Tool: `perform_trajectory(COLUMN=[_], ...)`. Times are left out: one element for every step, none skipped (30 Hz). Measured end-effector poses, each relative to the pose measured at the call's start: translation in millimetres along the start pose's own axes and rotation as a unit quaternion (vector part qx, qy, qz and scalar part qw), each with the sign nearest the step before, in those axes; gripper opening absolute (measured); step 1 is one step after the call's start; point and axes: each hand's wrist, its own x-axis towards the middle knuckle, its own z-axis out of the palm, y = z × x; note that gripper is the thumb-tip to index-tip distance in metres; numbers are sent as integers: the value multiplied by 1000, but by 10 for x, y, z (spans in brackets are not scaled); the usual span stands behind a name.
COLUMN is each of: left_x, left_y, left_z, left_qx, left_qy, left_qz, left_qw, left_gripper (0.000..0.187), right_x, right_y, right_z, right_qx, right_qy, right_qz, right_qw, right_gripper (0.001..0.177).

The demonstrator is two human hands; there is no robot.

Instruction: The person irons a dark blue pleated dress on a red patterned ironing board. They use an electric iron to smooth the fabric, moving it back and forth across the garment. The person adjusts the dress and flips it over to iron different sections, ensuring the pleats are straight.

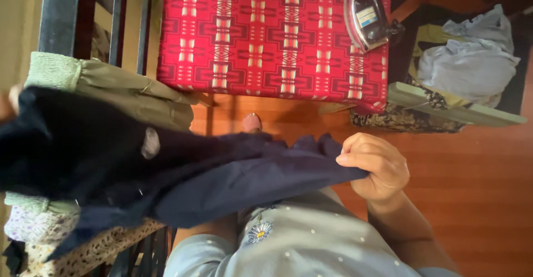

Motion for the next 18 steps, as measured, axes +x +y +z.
perform_trajectory(left_x=[-41, -51, -47, -23, 33, 151, 291, 450, 593, 765, 931, 1160, 1508, 1832, 2158, 2449, 2704, 2824], left_y=[3, 17, 30, 46, 72, 139, 204, 262, 275, 292, 331, 403, 541, 688, 805, 921, 1029, 1066], left_z=[-43, -83, -127, -174, -203, -234, -257, -275, -276, -284, -296, -298, -326, -336, -361, -350, -344, -301], left_qx=[5, 11, 19, 25, 32, 38, 50, 62, 77, 95, 115, 139, 171, 200, 227, 254, 277, 295], left_qy=[4, 7, 12, 17, 22, 28, 33, 40, 44, 50, 55, 59, 63, 62, 63, 63, 65, 67], left_qz=[-1, -1, 0, 1, 3, 8, 15, 23, 35, 46, 60, 74, 96, 118, 135, 152, 168, 184], left_qw=[1000, 1000, 1000, 1000, 999, 999, 998, 997, 996, 993, 990, 986, 979, 971, 962, 953, 944, 935], left_gripper=[37, 37, 38, 38, 39, 39, 40, 40, 41, 41, 42, 42, 43, 44, 44, 45, 45, 46], right_x=[-26, -46, -56, -65, -69, -73, -83, -94, -110, -128, -151, -146, -117, -70, -41, -41, -66, -139], right_y=[23, 62, 111, 169, 246, 343, 454, 582, 721, 879, 1046, 1294, 1617, 2006, 2412, 2804, 3185, 3533], right_z=[5, 12, 19, 28, 32, 36, 40, 41, 43, 44, 60, 75, 100, 153, 214, 272, 335, 420], right_qx=[-4, -8, -11, -13, -17, -14, -11, -9, -53, -96, -141, -106, -70, -42, -14, -17, -19, 11], right_qy=[-2, -3, -2, 0, 2, 8, 16, 24, 40, 56, 72, 95, 119, 179, 233, 250, 262, 264], right_qz=[5, 9, 12, 15, 17, 22, 28, 34, 73, 112, 153, 220, 284, 358, 430, 504, 574, 567], right_qw=[1000, 1000, 1000, 1000, 1000, 1000, 999, 999, 995, 987, 976, 965, 949, 916, 872, 827, 776, 780], right_gripper=[32, 32, 30, 29, 28, 26, 25, 24, 22, 20, 20, 19, 19, 20, 24, 22, 22, 22])
